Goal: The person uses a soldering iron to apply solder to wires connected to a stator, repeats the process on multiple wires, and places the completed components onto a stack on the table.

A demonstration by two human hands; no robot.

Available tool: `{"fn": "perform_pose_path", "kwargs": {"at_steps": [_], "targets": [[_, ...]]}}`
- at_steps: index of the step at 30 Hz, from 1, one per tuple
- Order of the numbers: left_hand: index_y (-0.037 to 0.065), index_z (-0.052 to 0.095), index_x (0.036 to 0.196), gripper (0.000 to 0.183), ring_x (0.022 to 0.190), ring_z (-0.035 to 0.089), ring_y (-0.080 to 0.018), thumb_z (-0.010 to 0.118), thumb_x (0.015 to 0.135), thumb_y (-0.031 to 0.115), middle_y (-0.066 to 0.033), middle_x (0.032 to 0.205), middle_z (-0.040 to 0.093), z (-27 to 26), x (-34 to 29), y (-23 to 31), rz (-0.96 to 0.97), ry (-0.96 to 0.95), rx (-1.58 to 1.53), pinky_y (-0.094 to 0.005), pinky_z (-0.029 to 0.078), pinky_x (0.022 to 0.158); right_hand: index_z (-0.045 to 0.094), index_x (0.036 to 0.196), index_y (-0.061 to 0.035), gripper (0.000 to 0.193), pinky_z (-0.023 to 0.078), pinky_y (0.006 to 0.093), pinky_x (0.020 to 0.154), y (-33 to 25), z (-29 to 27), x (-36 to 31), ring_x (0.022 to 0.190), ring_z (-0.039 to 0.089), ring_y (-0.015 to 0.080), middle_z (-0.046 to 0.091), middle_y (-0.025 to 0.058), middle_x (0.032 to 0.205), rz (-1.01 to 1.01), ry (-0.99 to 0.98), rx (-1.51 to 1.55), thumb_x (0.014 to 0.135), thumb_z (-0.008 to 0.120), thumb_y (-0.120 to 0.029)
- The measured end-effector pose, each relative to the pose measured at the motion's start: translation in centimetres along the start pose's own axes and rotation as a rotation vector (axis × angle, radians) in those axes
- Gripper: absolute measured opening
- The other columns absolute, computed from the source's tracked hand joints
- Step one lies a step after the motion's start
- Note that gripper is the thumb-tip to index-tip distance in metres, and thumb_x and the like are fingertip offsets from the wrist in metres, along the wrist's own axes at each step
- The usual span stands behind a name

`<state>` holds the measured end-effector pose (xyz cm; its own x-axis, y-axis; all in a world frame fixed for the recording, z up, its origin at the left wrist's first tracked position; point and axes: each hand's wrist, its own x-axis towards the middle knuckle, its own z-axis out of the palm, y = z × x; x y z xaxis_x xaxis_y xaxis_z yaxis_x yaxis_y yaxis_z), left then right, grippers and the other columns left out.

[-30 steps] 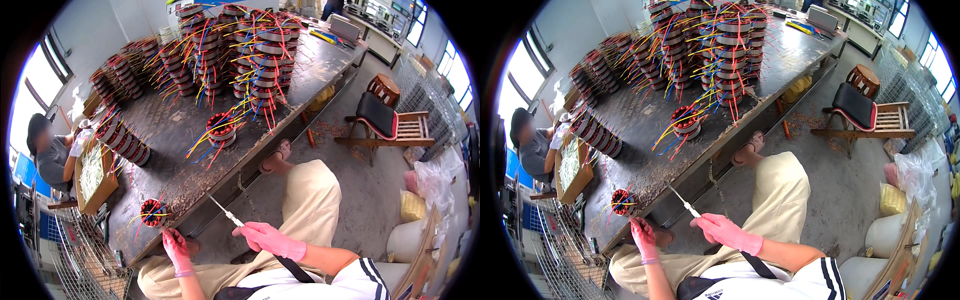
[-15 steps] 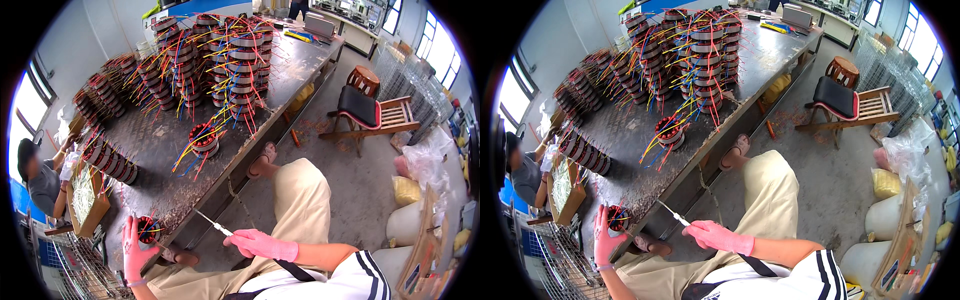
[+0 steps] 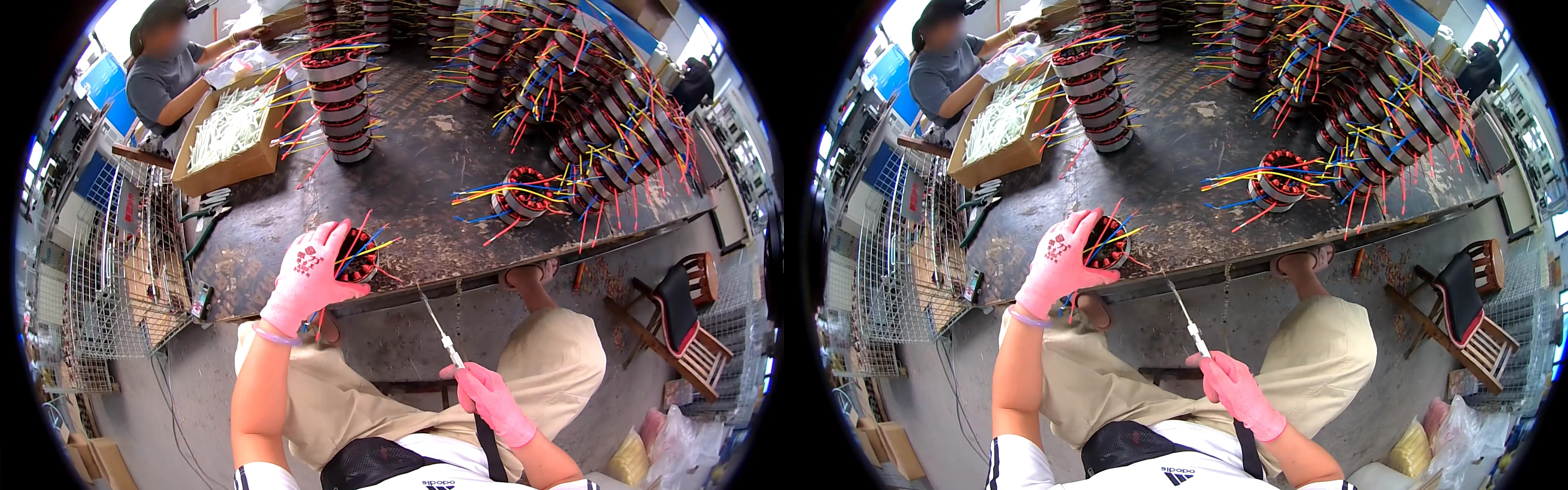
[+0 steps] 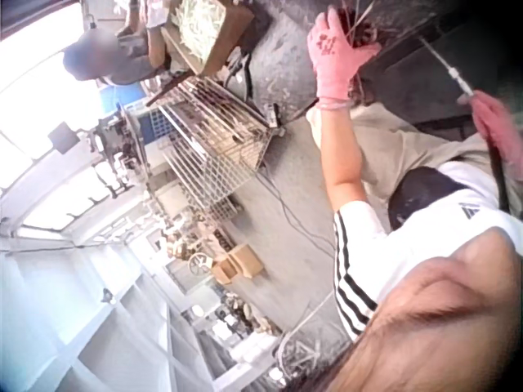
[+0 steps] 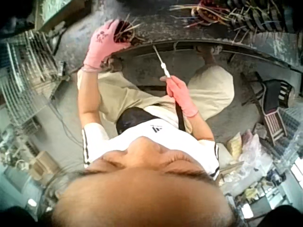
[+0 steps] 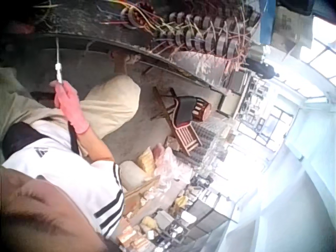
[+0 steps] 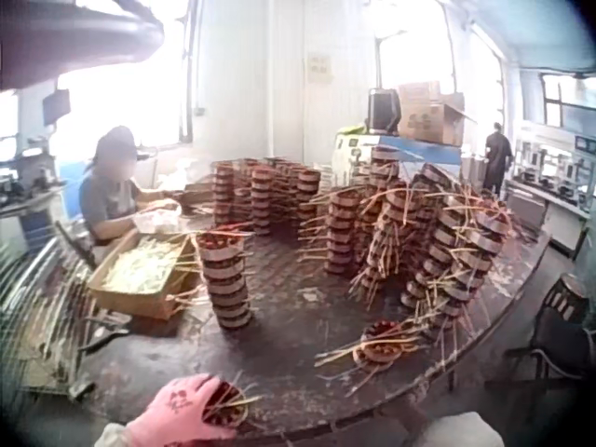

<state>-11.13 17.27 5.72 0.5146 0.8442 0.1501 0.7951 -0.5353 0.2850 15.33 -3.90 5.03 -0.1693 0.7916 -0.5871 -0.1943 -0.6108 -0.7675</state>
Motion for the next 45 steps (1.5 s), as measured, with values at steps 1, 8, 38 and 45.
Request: {"fn": "perform_pose_path", "kwargs": {"at_steps": [1, 8, 38, 45], "targets": [[0.002, 0.048, 0.137, 0.094, 0.115, 0.055, -0.0367, 0.086, 0.059, 0.041, -0.0173, 0.131, 0.053, -0.4, 0.1, 0.1, -0.016, -0.044, -0.028, -0.0432, 0.044, 0.099, 0.061, 0.119, 0.0031, 0.034, 0.031, 0.0212, 0.054, 0.0, -0.1, 0.2, 0.057, 0.038, 0.0044, 0.045, -0.0036, 0.061, 0.014, -0.004, 0.000, 0.102, 0.049, -0.024], [0.000, 0.046, 0.138, 0.095, 0.122, 0.050, -0.0378, 0.086, 0.060, 0.035, -0.0183, 0.135, 0.050, 0.0, 0.1, -0.1, 0.079, -0.003, -0.080, -0.0449, 0.040, 0.105, 0.059, 0.120, 0.0039, 0.039, 0.026, 0.0214, 0.051, 0.6, -0.1, 1.0, 0.054, 0.034, 0.0039, 0.042, -0.0060, 0.059, -0.017, -0.032, 0.012, 0.104, 0.046, -0.029], [0.004, 0.047, 0.135, 0.091, 0.126, 0.044, -0.0408, 0.086, 0.060, 0.034, -0.0194, 0.137, 0.044, 1.7, 0.3, 0.9, -0.018, 0.091, -0.236, -0.0477, 0.037, 0.106, 0.058, 0.123, 0.0033, 0.036, 0.028, 0.0215, 0.051, 1.0, 0.0, 1.2, 0.052, 0.034, 0.0042, 0.041, -0.0061, 0.058, -0.002, -0.035, 0.026, 0.105, 0.046, -0.025], [0.002, 0.047, 0.138, 0.096, 0.121, 0.053, -0.0368, 0.089, 0.055, 0.025, -0.0187, 0.133, 0.051, 0.0, 0.1, 0.5, -0.083, -0.028, -0.220, -0.0418, 0.044, 0.103, 0.059, 0.124, 0.0017, 0.035, 0.029, 0.0213, 0.052, 0.5, 0.1, 1.1, 0.056, 0.037, 0.0036, 0.044, -0.0051, 0.061, 0.023, -0.055, 0.021, 0.104, 0.046, -0.024]]}}
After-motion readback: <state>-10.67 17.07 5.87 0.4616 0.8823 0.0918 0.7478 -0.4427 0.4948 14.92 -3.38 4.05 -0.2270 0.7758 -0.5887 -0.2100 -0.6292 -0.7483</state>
